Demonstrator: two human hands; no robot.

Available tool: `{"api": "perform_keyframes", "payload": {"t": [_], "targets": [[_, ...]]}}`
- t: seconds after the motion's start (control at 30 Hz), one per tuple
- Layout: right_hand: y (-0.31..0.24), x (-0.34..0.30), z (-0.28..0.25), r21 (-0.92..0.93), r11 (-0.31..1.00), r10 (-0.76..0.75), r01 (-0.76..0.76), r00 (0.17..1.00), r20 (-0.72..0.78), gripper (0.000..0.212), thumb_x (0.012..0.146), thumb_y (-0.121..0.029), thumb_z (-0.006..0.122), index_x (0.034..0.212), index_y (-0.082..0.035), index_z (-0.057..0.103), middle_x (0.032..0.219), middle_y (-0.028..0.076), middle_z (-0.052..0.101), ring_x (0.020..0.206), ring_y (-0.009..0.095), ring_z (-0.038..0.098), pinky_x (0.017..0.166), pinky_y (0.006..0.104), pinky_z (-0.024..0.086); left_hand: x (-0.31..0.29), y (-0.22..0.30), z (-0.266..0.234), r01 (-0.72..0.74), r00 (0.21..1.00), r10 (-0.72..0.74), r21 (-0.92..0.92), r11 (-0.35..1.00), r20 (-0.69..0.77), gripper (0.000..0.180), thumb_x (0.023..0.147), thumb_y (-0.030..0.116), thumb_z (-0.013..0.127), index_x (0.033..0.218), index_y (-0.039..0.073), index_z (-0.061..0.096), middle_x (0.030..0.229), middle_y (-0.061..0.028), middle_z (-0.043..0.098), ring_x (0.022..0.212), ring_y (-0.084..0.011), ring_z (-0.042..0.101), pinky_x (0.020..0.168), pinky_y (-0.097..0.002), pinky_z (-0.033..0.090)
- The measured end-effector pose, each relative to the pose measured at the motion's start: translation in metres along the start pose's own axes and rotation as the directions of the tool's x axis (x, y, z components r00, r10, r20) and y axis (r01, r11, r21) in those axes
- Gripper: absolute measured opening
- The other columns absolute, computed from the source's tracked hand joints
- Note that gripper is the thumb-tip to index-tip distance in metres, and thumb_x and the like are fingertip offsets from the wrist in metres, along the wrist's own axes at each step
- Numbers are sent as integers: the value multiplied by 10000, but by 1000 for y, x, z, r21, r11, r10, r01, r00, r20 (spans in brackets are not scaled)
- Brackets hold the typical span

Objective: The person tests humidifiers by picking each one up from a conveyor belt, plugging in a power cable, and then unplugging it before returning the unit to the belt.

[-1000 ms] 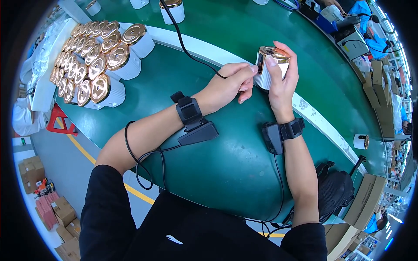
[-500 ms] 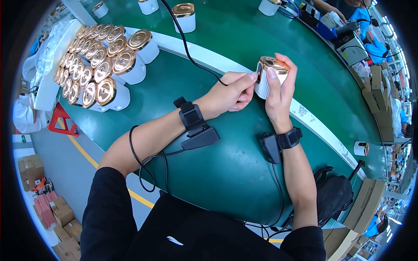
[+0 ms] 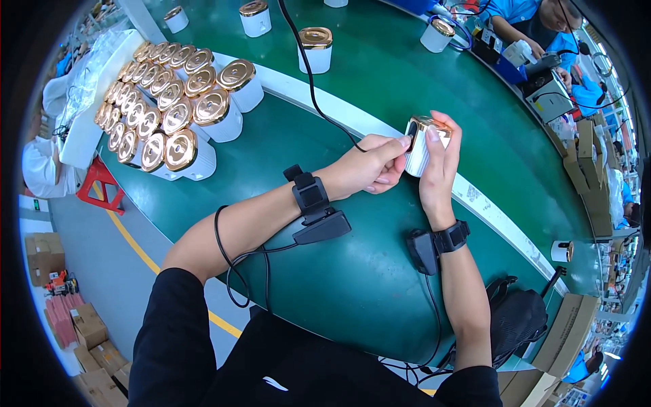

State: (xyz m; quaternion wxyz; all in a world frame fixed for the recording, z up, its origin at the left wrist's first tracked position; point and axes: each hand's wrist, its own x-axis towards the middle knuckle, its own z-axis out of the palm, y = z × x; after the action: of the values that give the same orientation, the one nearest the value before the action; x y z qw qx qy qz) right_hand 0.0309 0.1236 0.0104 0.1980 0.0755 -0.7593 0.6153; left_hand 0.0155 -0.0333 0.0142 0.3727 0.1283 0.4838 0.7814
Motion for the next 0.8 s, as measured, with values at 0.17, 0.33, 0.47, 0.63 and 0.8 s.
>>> {"api": "perform_keyframes", "payload": {"t": [0.17, 0.33, 0.47, 0.63, 0.8], "targets": [[2, 1, 2, 5, 1000, 21, -21, 1000, 11, 436, 945, -221, 568, 1309, -38, 412, 1134, 136, 576, 991, 172, 566, 868, 292, 466, 2, 0, 1, -16, 999, 15, -37, 999, -34, 395, 1017, 320, 397, 707, 74, 407, 534, -3, 380, 423, -101, 388, 398, -254, 296], [-6, 4, 3, -24, 1000, 0, 0, 1000, 30, 479, 920, -198, 619, 1322, -37, 415, 1140, 137, 580, 983, 171, 576, 855, 300, 478, 5, -3, 0, -71, 994, 62, -100, 992, -90, 346, 992, 264, 395, 690, 96, 385, 531, 2, 370, 416, -108, 380, 394, -265, 281], [-8, 5, 7, -298, 918, -256, 262, 965, 60, 494, 907, -201, 642, 1316, -33, 421, 1146, 144, 581, 981, 175, 583, 847, 303, 482, 3, -4, -8, -58, 997, 43, -302, 951, -56, 314, 972, 231, 390, 680, 121, 352, 539, 11, 350, 412, -107, 357, 390, -270, 252], [-11, 11, 10, 40, 991, 129, -129, 992, -7, 522, 877, -197, 684, 1304, -31, 433, 1125, 151, 585, 985, 189, 588, 856, 309, 479, 9, -7, -10, -58, 998, 56, -369, 928, -16, 336, 980, 250, 392, 673, 141, 309, 551, 13, 346, 429, -107, 352, 404, -268, 243], [-8, 8, 8, -470, 769, -457, 434, 887, 71, 561, 808, -167, 754, 1260, -28, 454, 1144, 179, 563, 992, 252, 595, 835, 339, 493, 5, -6, 7, -139, 988, 109, -326, 935, -110, 315, 1007, 250, 369, 731, 105, 418, 589, 12, 387, 469, -91, 362, 433, -256, 288]]}}
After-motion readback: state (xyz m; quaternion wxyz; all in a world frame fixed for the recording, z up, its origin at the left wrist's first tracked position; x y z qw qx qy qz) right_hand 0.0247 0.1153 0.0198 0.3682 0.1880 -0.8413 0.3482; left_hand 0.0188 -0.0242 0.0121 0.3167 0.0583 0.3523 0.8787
